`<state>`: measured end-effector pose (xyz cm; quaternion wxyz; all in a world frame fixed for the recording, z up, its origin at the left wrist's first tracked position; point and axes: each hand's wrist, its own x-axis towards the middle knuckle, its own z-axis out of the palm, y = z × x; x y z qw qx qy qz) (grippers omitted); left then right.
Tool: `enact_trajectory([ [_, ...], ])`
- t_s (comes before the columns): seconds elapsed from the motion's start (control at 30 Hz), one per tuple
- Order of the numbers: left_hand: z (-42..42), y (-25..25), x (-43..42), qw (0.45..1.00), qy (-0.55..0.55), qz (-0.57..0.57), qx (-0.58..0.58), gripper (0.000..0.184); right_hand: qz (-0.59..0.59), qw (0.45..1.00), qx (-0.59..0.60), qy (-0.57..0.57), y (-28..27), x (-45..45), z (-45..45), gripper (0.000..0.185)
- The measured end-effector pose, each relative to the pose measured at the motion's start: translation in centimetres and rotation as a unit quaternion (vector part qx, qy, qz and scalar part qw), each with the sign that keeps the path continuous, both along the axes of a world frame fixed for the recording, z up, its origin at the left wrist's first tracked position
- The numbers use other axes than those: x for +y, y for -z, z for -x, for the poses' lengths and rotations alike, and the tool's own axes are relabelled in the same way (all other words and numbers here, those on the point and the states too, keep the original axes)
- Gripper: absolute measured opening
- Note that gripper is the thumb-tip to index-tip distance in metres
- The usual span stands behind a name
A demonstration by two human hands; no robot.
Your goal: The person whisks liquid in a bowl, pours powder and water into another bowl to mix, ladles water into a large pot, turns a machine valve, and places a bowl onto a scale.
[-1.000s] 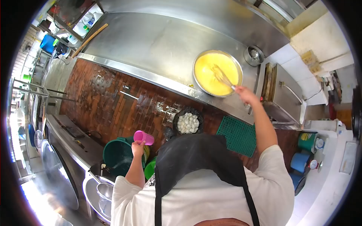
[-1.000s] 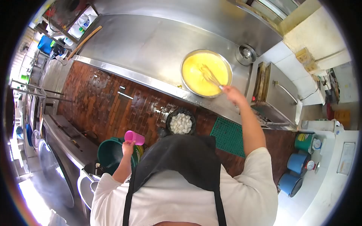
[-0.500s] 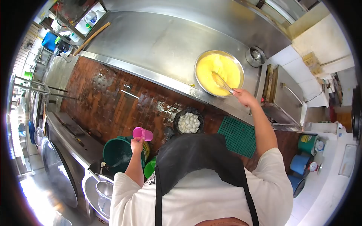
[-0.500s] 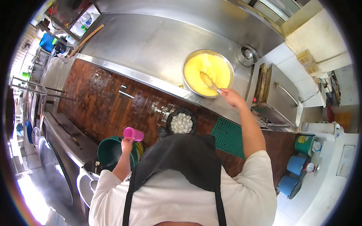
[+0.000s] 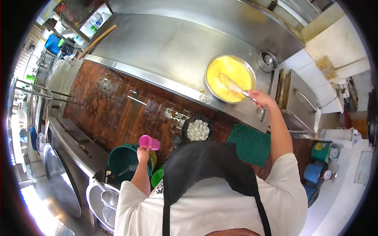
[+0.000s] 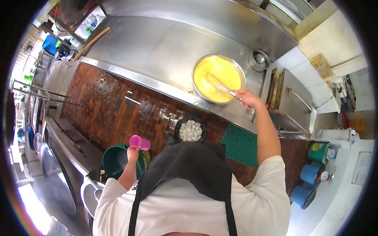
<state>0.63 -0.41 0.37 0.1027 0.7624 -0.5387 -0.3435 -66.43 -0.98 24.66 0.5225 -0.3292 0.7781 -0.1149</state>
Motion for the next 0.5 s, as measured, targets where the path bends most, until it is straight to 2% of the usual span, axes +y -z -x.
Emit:
enact_trajectory([
  [0.07, -0.2, 0.2, -0.1, 1.0, 0.0, 0.001, 0.005, 0.036, 0.039, 0.997, 0.066, 0.021, 3.1, 0.9, 0.1, 0.04],
  [0.1, 0.1, -0.1, -0.2, 1.0, -0.004, 0.01, 0.007, 0.036, 0.06, 0.993, 0.101, 0.027, 3.0, 0.7, -0.6, 0.04],
  [0.13, 0.2, -0.6, -0.2, 1.0, -0.006, 0.017, 0.006, 0.036, 0.025, 0.993, 0.118, -0.016, 2.9, 0.7, -1.4, 0.041],
  [0.23, 0.2, -0.4, -0.2, 1.0, 0.017, 0.019, -0.007, 0.036, 0.005, 0.999, -0.023, 0.038, 0.7, 0.7, 0.5, 0.039],
  [0.27, 0.1, -0.5, -0.4, 0.999, 0.012, -0.029, 0.018, 0.036, 0.007, 0.999, 0.02, 0.033, 1.7, 1.3, -0.1, 0.038],
  [0.33, 0.0, 0.7, -0.2, 1.0, 0.012, 0.007, 0.009, 0.035, 0.017, 0.994, 0.11, 0.013, 3.2, 1.2, -1.6, 0.037],
  [0.43, -0.6, 1.2, -0.3, 0.999, 0.025, 0.029, -0.008, 0.033, -0.022, 0.999, -0.004, 0.023, 1.0, 0.8, 0.1, 0.039],
  [0.47, -0.7, 1.3, -0.3, 0.999, 0.032, 0.029, -0.011, 0.033, 0.004, 0.995, -0.049, 0.089, 1.0, 1.3, 0.3, 0.04],
  [0.5, -0.3, 1.3, -1.0, 0.999, 0.023, 0.02, 0.009, 0.032, 0.014, 0.998, 0.003, 0.063, 1.5, 0.9, 0.0, 0.042],
])
